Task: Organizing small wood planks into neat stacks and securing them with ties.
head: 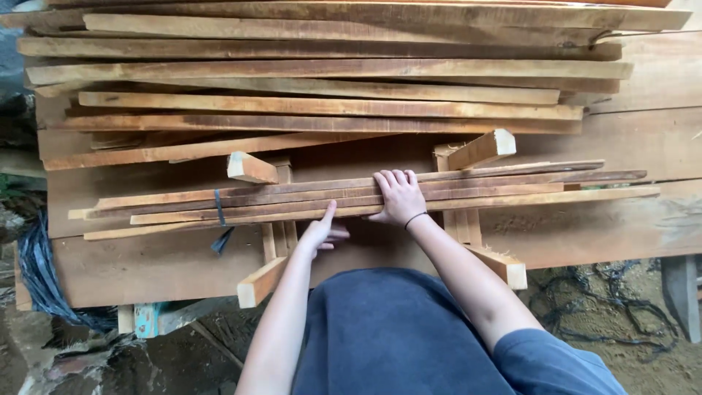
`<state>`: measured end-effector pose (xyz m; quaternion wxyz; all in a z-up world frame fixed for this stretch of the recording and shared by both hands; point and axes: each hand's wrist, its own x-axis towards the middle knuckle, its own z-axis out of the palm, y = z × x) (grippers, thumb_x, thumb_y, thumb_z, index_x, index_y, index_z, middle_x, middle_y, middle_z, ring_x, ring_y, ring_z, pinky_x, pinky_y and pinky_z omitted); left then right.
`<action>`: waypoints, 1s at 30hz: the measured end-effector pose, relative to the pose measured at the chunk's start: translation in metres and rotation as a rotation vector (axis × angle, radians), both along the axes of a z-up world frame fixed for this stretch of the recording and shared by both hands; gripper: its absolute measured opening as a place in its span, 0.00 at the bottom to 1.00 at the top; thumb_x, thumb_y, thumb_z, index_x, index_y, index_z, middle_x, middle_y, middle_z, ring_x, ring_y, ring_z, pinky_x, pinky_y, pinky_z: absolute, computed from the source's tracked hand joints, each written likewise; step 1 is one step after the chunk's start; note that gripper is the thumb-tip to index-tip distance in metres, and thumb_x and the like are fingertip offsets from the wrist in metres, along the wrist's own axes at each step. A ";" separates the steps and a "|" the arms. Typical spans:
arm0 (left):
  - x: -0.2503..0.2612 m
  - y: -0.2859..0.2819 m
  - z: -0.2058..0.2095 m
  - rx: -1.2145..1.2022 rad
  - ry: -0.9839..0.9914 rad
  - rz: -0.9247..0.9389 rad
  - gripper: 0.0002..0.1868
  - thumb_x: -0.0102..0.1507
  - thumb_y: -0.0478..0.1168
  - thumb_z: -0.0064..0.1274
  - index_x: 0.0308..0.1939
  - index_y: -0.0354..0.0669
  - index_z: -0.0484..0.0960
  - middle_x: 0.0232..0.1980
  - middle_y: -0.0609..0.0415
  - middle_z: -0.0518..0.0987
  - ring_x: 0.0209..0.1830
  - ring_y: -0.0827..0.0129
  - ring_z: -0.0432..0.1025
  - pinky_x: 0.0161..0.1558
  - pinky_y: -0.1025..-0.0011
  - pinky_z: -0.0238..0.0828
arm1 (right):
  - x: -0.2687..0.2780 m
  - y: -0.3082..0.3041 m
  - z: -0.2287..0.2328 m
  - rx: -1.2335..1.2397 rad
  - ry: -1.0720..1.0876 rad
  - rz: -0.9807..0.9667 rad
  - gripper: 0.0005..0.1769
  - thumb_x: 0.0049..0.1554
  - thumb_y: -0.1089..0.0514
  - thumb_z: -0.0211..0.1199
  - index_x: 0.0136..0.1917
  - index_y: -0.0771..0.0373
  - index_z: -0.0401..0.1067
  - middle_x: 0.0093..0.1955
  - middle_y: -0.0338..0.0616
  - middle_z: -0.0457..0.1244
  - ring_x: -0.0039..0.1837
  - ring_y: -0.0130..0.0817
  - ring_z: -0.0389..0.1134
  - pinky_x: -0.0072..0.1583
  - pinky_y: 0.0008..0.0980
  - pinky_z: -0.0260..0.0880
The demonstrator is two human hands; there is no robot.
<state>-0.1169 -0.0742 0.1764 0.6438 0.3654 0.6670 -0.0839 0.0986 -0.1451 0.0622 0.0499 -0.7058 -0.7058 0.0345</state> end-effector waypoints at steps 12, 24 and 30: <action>0.037 0.056 -0.068 0.789 -0.276 -0.091 0.21 0.73 0.52 0.48 0.29 0.56 0.88 0.30 0.61 0.85 0.37 0.72 0.76 0.49 0.71 0.70 | 0.035 0.027 -0.016 0.006 0.361 -0.310 0.21 0.63 0.29 0.56 0.55 0.41 0.76 0.48 0.30 0.71 0.53 0.36 0.73 0.64 0.45 0.64; 0.016 0.105 -0.116 0.450 0.467 -1.062 0.48 0.68 0.71 0.11 0.58 0.48 0.86 0.61 0.46 0.84 0.68 0.53 0.74 0.70 0.50 0.57 | 0.058 0.059 0.054 -0.838 0.236 -0.479 0.63 0.56 0.11 0.20 0.60 0.59 0.80 0.61 0.54 0.72 0.68 0.50 0.70 0.71 0.50 0.61; 0.019 0.103 -0.095 0.414 0.447 -1.082 0.49 0.70 0.70 0.09 0.62 0.46 0.82 0.64 0.46 0.81 0.70 0.53 0.71 0.73 0.47 0.48 | 0.060 0.050 0.039 -0.774 0.261 -0.478 0.59 0.59 0.14 0.19 0.60 0.54 0.80 0.60 0.50 0.72 0.70 0.48 0.69 0.77 0.50 0.47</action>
